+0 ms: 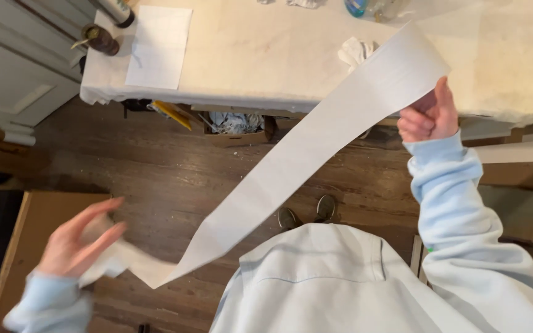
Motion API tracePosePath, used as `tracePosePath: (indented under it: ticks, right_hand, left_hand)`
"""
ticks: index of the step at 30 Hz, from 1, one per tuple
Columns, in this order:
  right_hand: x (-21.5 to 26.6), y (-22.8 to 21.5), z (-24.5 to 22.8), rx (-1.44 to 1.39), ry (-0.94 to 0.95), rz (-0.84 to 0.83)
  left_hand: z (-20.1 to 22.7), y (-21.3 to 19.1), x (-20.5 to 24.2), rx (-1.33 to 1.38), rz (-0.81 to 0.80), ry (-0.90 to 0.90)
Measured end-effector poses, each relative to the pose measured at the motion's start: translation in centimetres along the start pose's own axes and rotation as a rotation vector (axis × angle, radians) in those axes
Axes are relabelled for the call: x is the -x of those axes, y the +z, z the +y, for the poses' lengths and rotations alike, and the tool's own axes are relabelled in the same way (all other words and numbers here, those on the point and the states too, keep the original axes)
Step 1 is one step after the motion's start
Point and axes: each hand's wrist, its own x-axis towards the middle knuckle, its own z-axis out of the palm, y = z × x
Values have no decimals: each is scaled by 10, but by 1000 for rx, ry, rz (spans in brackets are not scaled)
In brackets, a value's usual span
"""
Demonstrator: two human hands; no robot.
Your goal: Folding pieces of toilet paper into small squares for use.
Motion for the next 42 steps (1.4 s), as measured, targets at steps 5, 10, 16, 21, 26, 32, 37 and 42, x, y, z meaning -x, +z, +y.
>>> tracePosePath:
  ticks: [5,10,16,21,26,32,37,42]
  right_hand:
    - [19,27,33,93,121,-282]
    - [39,38,55,22,161,-406]
    - [52,30,64,-162,235,-439]
    - [50,25,61,-139,216,-400]
    - [52,19,55,-138,173,-410]
    - [46,-10,55,-332,149,-390]
    - [35,-33,48,-408,26,-302]
    - [31,-57,25,-461,-11,-223]
  left_hand:
    - [182,58,-101,-320,124,72]
    - [243,99,-171,-386,18,264]
    - [215,154,-207,230,-92,584]
    - [196,180,-213,511,-206,218]
    - [184,192,-198,538,-368,179]
    - [136,168,-181,299,-508,73]
    - [27,135,-140,108,-487,11]
    - [-102,84,-70,32,-530,-474]
